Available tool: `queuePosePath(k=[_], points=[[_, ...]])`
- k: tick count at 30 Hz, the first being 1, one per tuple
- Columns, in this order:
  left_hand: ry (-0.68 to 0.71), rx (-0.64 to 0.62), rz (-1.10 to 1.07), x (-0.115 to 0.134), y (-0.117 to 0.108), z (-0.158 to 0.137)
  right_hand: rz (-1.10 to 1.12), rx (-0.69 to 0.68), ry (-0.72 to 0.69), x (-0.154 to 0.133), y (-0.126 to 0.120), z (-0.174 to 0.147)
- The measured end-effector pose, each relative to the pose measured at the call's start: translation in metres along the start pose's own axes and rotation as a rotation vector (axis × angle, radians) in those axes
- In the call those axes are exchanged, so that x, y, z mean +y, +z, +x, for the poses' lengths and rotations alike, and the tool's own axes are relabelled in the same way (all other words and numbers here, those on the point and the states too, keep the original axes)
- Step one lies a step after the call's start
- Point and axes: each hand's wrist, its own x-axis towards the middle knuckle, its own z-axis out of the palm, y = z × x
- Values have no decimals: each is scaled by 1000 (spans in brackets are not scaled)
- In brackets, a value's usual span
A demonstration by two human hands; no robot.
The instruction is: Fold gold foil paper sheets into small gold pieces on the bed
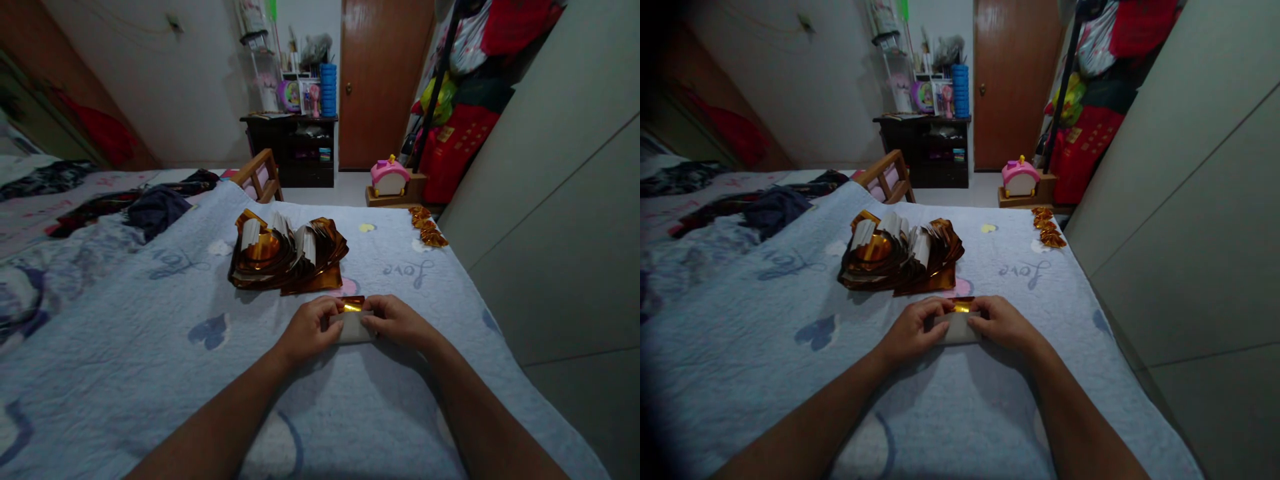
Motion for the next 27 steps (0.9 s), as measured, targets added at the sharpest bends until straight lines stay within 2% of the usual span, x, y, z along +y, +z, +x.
queuePosePath(k=[4,7,11,18,27], points=[[-25,88,180,-4,3,1,-159,222,-47,0,10,6],[-29,159,320,-7,5,2,-278,310,-39,-2,19,9],[-63,178,446,-10,7,3,-378,396,-23,0,27,11],[-153,189,570,-12,9,7,-397,505,7,6,33,15],[-197,192,627,-13,9,12,-513,530,101,-4,36,19]])
